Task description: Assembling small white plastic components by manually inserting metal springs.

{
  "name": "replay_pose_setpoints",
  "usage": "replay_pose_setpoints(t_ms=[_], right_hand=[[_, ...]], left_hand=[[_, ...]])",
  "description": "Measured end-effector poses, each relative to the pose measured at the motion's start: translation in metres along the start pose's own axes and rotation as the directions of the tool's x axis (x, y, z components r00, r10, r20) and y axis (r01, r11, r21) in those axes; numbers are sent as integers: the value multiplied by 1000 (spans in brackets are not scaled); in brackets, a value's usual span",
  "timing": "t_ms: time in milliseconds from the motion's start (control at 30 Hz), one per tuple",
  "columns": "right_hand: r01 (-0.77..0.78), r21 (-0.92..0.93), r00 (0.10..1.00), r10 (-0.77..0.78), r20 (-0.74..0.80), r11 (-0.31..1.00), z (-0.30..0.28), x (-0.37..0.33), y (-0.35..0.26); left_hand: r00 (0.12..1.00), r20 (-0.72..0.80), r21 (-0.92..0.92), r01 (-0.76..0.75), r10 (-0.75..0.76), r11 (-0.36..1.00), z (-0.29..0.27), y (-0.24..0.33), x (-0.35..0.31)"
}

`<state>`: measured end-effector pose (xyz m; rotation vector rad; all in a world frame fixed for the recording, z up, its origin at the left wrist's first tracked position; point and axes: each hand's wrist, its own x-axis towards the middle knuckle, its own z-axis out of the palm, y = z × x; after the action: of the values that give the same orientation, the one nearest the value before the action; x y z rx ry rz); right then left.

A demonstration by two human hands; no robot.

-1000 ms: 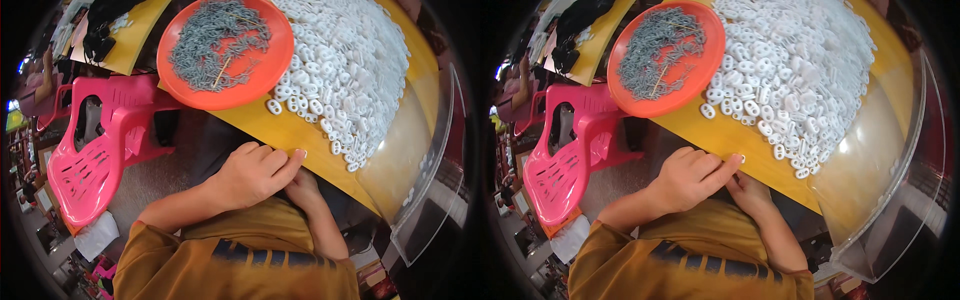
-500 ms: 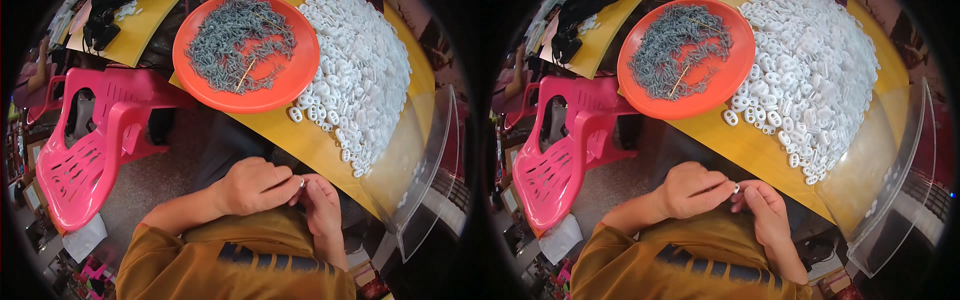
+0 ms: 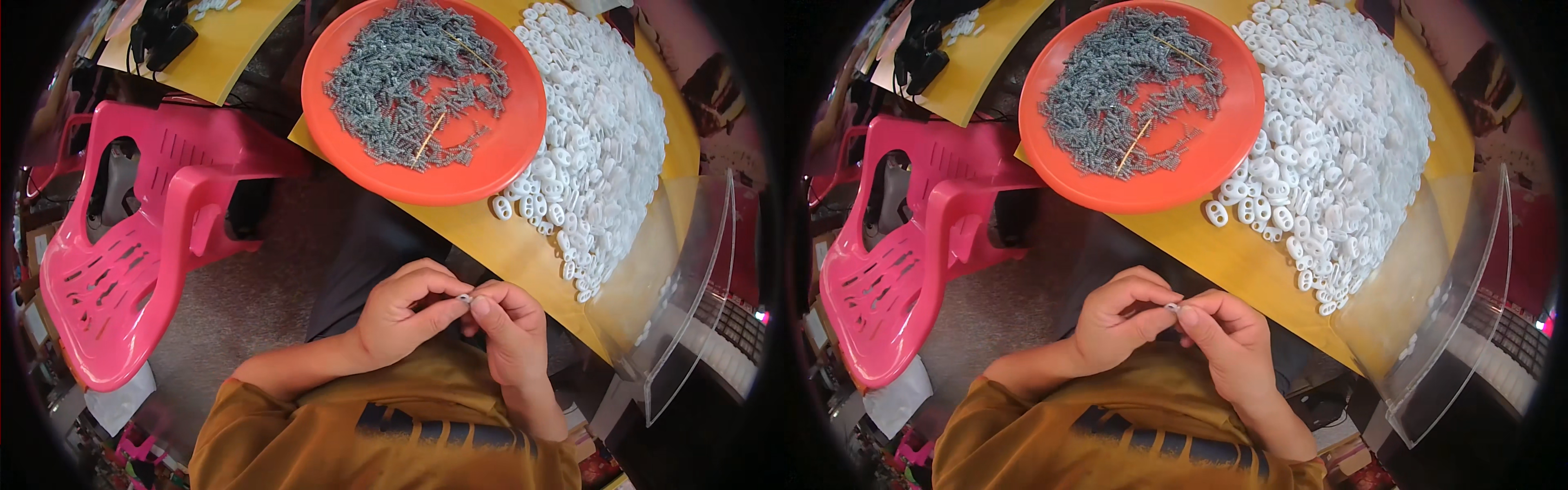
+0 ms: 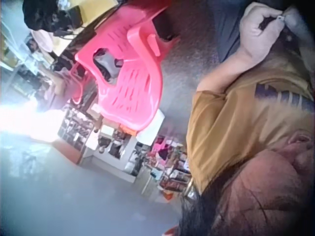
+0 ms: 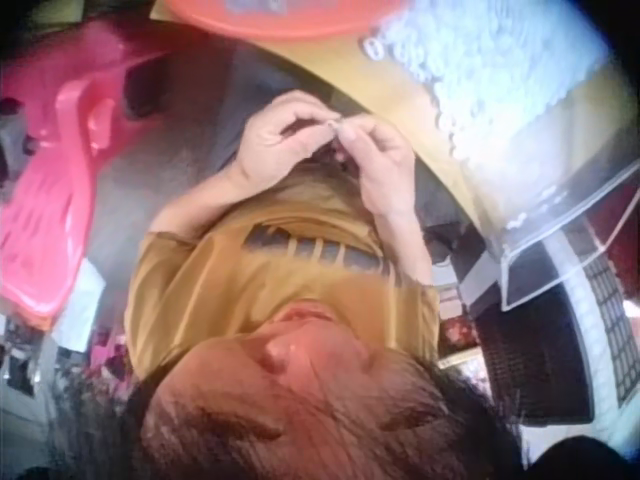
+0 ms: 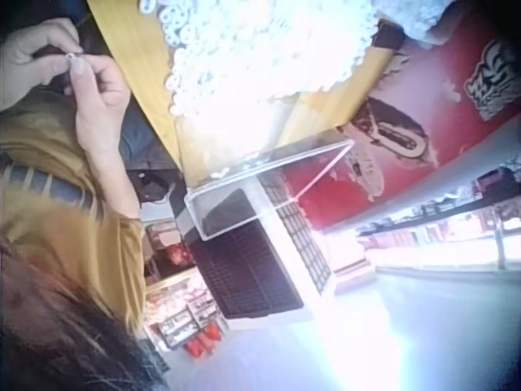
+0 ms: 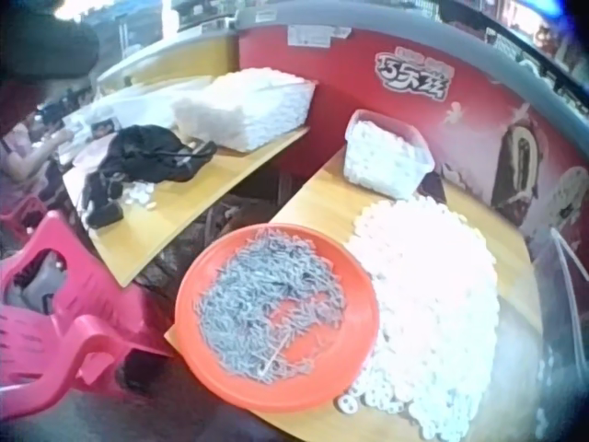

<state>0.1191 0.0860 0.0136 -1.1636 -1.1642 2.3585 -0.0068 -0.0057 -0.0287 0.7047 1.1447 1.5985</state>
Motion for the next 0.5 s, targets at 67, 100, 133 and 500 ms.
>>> replay_pose_setpoints(t_ms=[67,100,133,500], right_hand=[[-10,-41,1000,10,-12,999,6,3,-6],[141,-350,988,-156,-14,926,9,3,-11],[264,-620,950,-310,36,738,13,5,-17],[293,-931,709,-603,365,-219,52,99,-96]], left_hand=[[1000,5,-41,-18,18,999,-7,4,1],[999,-43,-125,16,-21,992,-9,4,0],[994,-86,-210,46,-65,977,-11,4,0],[984,44,270,-180,174,946,-26,-27,10]])
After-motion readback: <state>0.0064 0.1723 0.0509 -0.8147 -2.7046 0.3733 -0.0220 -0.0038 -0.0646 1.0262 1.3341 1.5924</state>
